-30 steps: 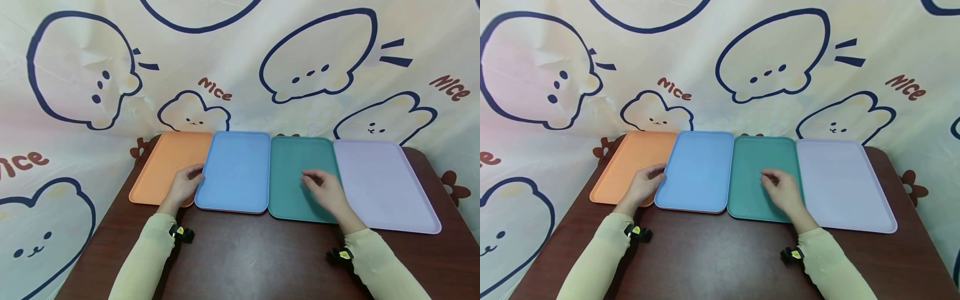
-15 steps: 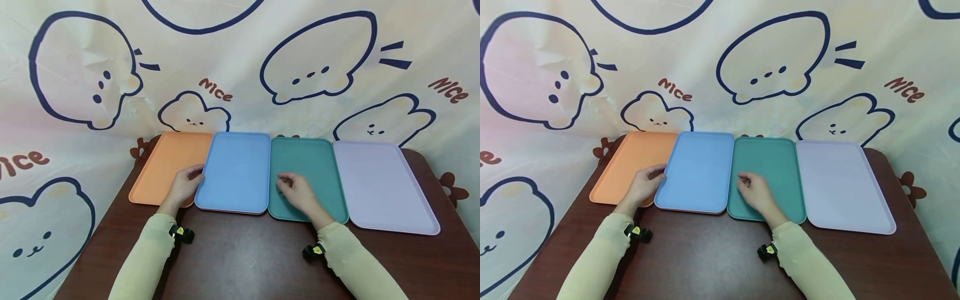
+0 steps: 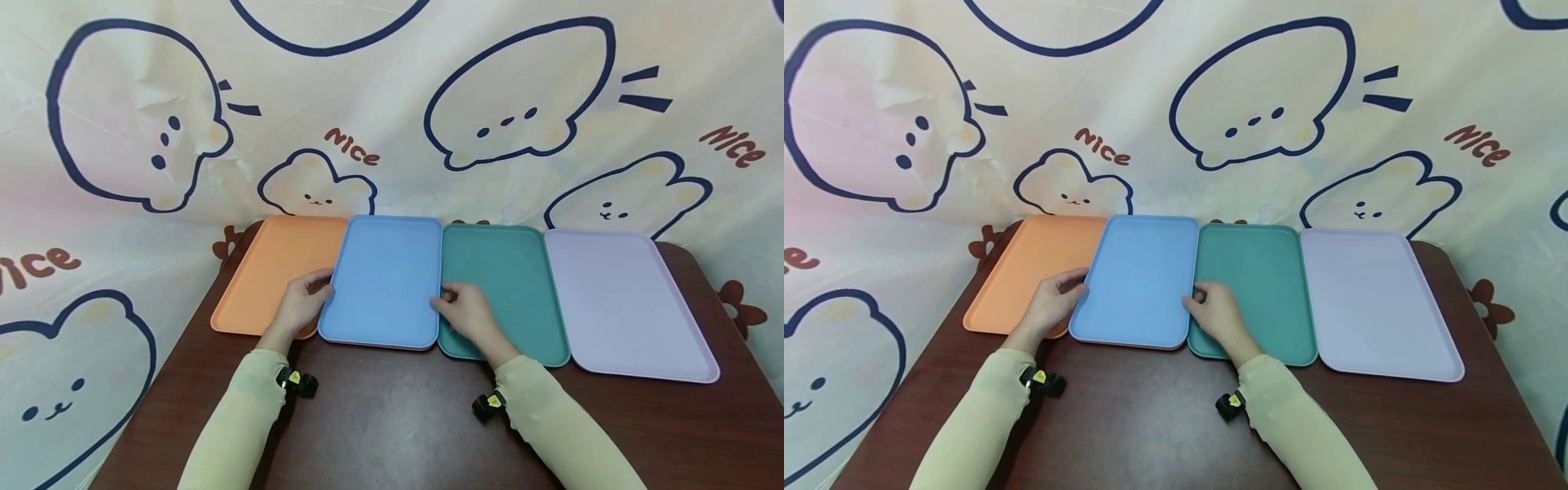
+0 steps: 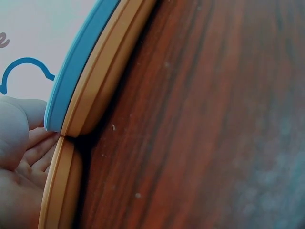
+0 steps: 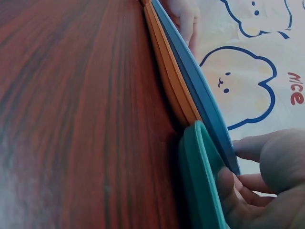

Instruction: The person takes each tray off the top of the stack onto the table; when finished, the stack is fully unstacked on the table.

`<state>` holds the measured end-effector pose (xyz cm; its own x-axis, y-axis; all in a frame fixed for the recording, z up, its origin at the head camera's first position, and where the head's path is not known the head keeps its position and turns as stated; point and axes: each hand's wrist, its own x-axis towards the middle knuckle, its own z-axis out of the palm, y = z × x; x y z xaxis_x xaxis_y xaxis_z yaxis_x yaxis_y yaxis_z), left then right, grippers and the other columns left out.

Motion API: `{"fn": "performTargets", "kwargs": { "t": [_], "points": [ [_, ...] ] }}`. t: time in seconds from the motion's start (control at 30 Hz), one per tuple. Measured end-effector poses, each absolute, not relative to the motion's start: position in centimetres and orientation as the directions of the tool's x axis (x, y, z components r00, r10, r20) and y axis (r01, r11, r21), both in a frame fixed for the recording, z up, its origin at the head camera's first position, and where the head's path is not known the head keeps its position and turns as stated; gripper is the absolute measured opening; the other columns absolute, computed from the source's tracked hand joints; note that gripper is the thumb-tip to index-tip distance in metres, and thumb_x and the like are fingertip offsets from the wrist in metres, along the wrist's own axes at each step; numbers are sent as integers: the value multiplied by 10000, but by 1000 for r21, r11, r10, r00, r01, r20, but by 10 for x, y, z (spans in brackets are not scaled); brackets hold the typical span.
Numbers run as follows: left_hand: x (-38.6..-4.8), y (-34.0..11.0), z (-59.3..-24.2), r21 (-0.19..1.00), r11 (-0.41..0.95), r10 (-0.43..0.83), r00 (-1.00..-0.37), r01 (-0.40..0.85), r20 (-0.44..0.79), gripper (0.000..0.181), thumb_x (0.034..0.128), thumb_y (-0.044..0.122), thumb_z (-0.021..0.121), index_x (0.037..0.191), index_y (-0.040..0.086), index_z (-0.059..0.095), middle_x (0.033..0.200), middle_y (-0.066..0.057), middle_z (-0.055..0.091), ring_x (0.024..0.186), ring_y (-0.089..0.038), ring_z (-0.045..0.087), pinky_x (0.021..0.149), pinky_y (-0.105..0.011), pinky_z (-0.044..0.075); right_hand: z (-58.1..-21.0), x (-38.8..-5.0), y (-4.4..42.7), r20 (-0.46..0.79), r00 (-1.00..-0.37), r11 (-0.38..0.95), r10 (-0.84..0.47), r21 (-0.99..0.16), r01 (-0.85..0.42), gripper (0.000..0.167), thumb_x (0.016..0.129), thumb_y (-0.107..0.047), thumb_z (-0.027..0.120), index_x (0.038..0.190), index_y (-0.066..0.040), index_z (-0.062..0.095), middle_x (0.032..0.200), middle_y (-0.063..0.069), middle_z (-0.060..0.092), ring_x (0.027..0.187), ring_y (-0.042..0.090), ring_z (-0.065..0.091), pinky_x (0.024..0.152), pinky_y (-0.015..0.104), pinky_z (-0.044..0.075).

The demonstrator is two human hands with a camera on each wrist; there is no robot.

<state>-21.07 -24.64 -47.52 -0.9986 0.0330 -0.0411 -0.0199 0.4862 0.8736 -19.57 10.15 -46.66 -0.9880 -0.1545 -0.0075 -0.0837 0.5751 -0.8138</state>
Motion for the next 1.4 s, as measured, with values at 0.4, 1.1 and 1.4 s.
{"fn": "performTargets", "kwargs": {
  "t": [0.4,1.1,1.4],
  "points": [
    [-210,-245,-475,870,492,28,-999,-21,-40,432,1098,118,586,1516,10,604,1549,-225,607,1480,-382,546,1208,-560,476,-469,-194,92,51,-996,580,-76,-810,-86,309,933,-69,670,1183,60,799,876,155,764,629,150,526,654,267,443],
    [-210,-246,-475,860,511,75,-996,-9,-55,476,1085,59,591,1550,-28,545,1594,-250,553,1498,-421,525,1229,-540,456,-466,-184,120,63,-988,337,144,-942,-11,337,1066,-32,610,1381,62,685,1341,302,713,1215,411,717,859,227,585],
    [-211,-247,-473,849,528,56,-997,-23,-62,475,1083,64,600,1547,-23,551,1589,-250,559,1503,-421,518,1237,-554,446,-446,-184,168,28,-1000,363,-1,-931,-26,339,1089,-124,637,1404,-15,702,1391,241,706,1283,374,685,819,73,525]
  ]
}}
